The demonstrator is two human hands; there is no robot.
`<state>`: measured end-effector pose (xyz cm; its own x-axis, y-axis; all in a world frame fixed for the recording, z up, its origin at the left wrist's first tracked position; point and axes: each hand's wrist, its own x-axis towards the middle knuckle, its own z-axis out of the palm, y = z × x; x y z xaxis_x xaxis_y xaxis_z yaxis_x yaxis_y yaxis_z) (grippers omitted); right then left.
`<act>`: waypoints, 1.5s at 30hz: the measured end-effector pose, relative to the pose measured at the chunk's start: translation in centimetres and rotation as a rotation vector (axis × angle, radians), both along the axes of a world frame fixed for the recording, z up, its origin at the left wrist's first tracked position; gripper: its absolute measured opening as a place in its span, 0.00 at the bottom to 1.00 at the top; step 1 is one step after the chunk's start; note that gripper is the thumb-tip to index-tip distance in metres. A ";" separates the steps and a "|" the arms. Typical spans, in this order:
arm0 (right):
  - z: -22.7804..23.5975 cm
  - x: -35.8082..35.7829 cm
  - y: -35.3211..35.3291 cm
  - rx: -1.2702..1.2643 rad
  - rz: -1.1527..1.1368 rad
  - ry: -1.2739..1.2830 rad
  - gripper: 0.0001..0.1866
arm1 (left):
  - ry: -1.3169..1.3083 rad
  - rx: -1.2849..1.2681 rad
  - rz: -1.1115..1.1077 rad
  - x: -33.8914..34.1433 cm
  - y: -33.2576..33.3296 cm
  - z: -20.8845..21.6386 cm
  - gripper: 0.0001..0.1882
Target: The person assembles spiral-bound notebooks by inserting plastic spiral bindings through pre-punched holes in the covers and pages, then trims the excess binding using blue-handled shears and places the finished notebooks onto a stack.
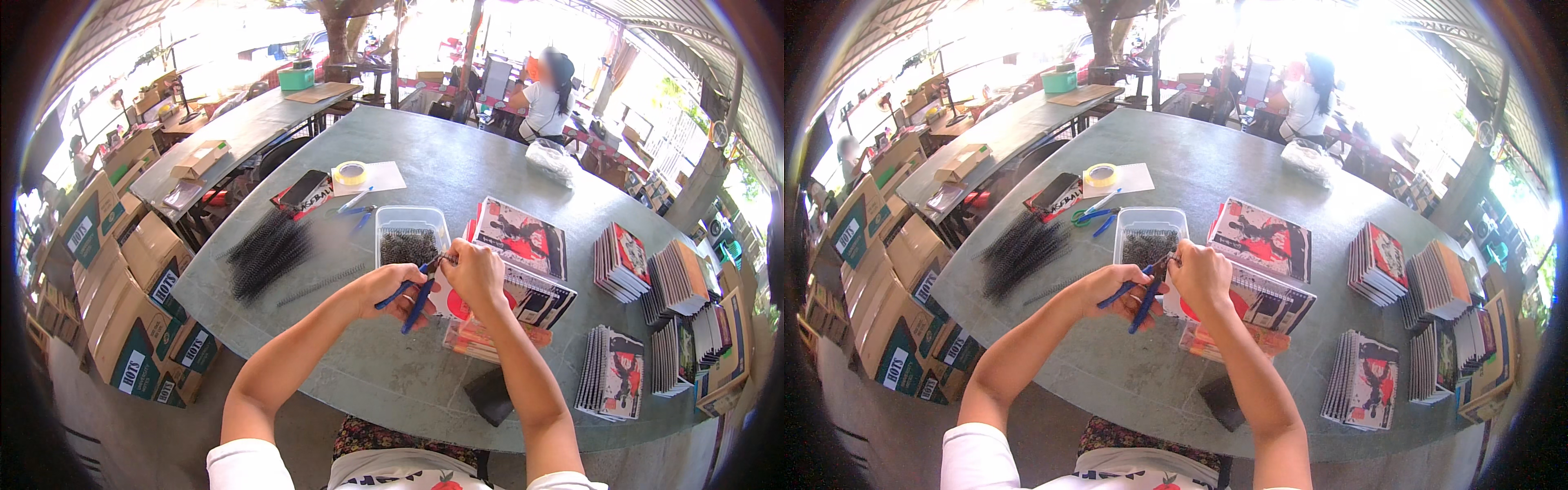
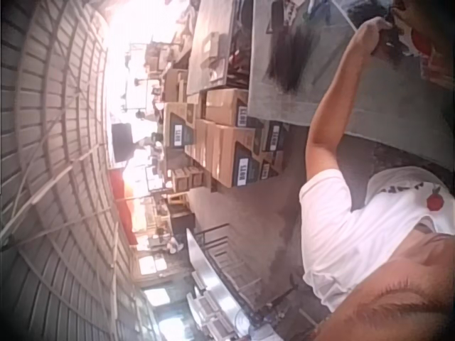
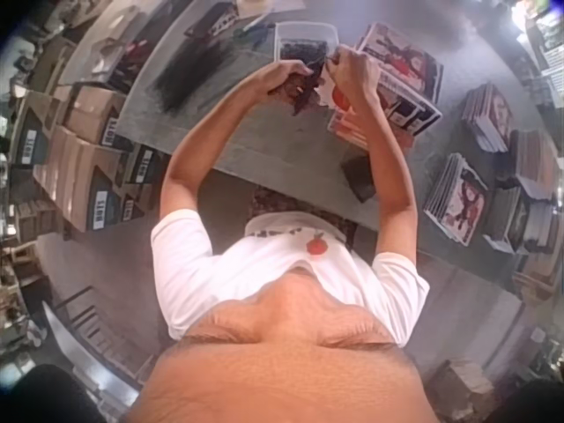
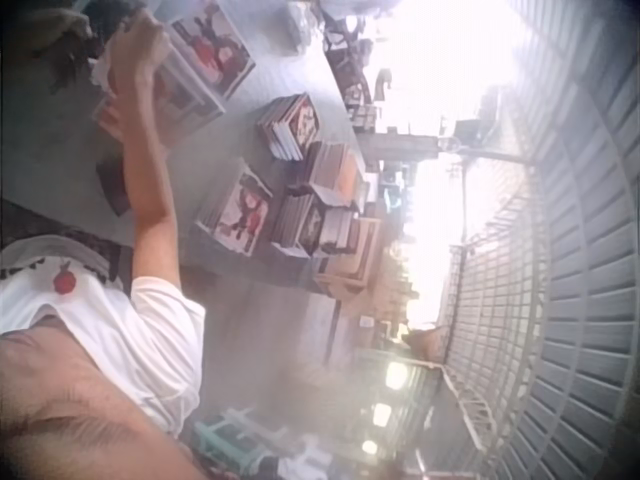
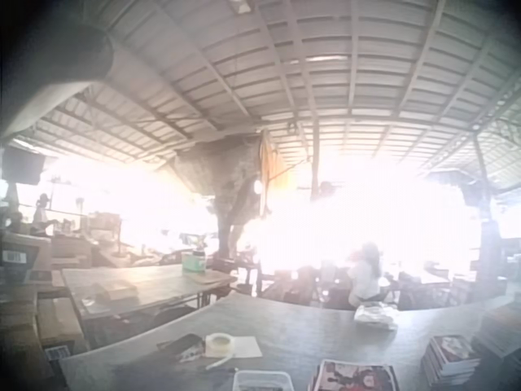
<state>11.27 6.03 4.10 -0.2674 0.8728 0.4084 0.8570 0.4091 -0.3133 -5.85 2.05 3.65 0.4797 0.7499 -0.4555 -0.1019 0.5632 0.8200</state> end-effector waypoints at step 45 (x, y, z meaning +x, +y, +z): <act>-5.4 29.2 -13.0 -0.143 -0.732 -0.313 0.16 | 1.676 0.863 0.434 -16.9 -7.6 -15.2 0.11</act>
